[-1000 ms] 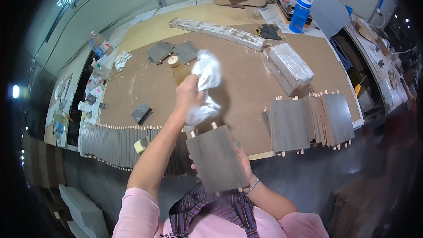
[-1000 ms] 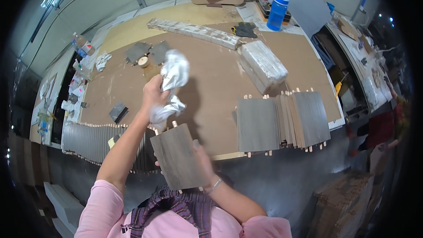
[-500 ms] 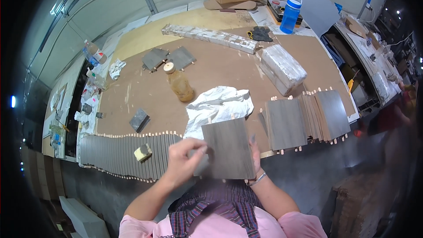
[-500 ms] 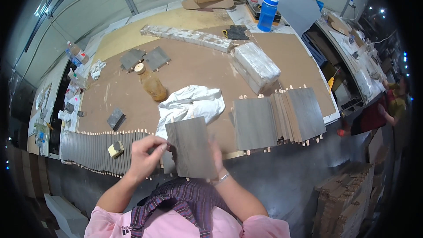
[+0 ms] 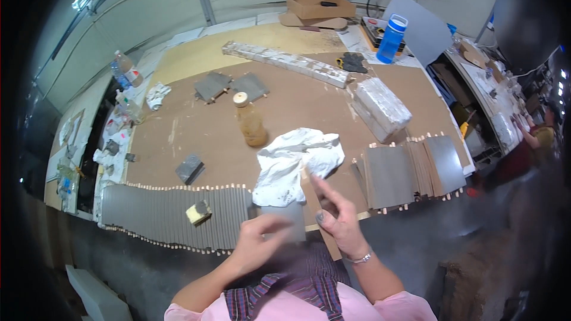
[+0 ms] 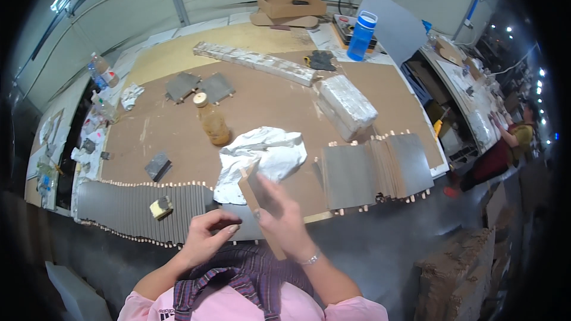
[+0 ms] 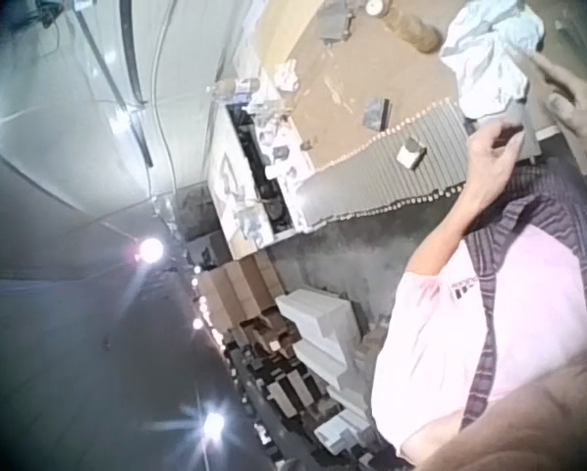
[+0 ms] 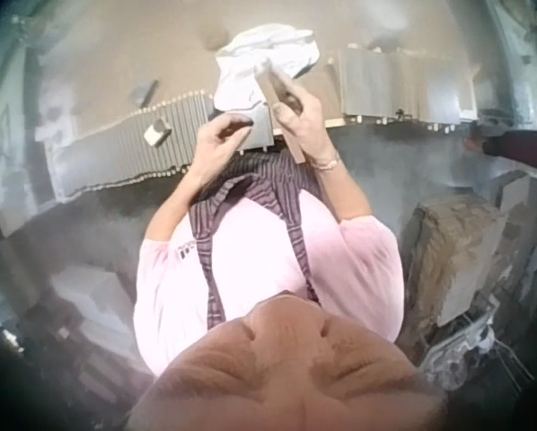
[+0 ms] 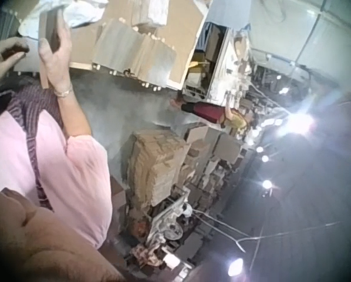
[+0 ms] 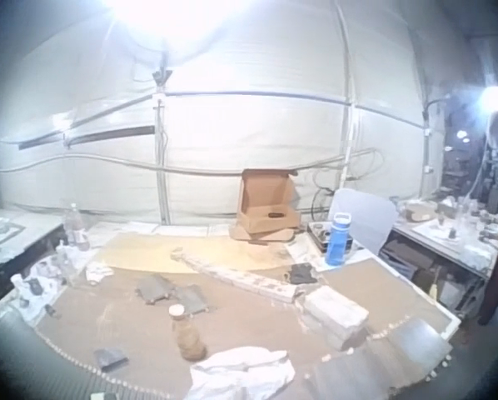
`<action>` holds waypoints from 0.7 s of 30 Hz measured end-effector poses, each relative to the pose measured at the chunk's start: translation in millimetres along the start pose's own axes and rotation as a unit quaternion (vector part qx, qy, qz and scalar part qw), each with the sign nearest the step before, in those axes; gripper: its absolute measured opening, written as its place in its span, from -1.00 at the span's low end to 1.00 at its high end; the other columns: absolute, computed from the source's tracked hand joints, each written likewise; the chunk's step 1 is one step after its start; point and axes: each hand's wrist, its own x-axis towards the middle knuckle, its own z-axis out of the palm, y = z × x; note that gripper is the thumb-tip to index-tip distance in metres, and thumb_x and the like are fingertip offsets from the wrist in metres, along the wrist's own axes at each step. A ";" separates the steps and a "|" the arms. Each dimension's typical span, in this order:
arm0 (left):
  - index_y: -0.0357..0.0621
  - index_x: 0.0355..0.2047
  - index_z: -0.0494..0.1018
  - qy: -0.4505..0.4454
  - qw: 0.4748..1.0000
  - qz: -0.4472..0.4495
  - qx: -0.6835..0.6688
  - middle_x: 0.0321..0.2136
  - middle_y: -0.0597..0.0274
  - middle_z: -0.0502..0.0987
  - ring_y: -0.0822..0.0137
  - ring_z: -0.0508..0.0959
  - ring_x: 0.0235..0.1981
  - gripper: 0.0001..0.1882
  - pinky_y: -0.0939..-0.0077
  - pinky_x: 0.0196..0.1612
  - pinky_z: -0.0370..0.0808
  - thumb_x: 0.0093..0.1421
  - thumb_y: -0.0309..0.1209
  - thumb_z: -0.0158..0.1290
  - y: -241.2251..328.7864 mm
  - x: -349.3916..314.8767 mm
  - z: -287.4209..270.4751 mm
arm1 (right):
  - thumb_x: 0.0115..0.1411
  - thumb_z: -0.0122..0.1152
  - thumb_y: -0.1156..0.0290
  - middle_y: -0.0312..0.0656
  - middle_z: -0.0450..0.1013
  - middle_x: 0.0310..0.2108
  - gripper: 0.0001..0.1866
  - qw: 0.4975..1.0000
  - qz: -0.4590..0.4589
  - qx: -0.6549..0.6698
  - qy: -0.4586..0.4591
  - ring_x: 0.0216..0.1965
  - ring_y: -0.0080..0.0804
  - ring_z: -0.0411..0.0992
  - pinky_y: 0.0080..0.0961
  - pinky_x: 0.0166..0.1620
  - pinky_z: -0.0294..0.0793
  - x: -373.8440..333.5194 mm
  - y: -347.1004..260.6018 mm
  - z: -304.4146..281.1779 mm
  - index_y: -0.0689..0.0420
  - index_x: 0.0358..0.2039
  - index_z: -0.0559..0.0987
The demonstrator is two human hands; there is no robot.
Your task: The person applies a liquid from a sponge to the surface and edges of small wood panels, wipes them with a cloth, and stacks them on a workbench.
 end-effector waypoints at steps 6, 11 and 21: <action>-0.33 -0.19 0.56 -0.003 0.989 -0.111 -0.093 -0.31 0.14 0.63 0.42 0.63 -0.27 -0.82 0.53 -0.21 0.57 0.19 -0.56 0.12 -13.0 -10.6 -11.4 | -0.03 0.34 -0.10 0.20 0.19 0.20 -0.16 0.744 0.044 -0.620 0.244 0.15 0.12 0.24 -0.04 0.17 0.25 26.9 -30.0 -65.6 -0.03 0.25 0.39; -0.36 -0.16 0.54 -0.090 0.991 -0.072 -0.071 -0.27 0.19 0.62 0.48 0.58 -0.22 -0.82 0.59 -0.10 0.52 0.24 -0.55 0.09 -23.5 -9.4 -5.4 | -0.03 0.33 -0.11 0.18 0.18 0.21 -0.15 0.702 0.148 -0.647 0.259 0.19 0.11 0.20 0.00 0.19 0.22 30.2 -18.4 -86.7 -0.05 0.26 0.38; -0.26 -0.19 0.57 -0.021 0.988 0.091 0.119 -0.31 0.03 0.64 0.16 0.65 -0.25 -0.77 0.38 -0.12 0.55 0.16 -0.42 0.16 -22.8 71.4 -3.6 | 0.22 0.09 -0.13 0.07 0.28 0.22 -0.11 0.990 0.119 0.038 0.060 0.13 -0.15 0.39 -0.32 0.16 0.39 3.7 -4.6 -63.6 0.34 0.31 0.18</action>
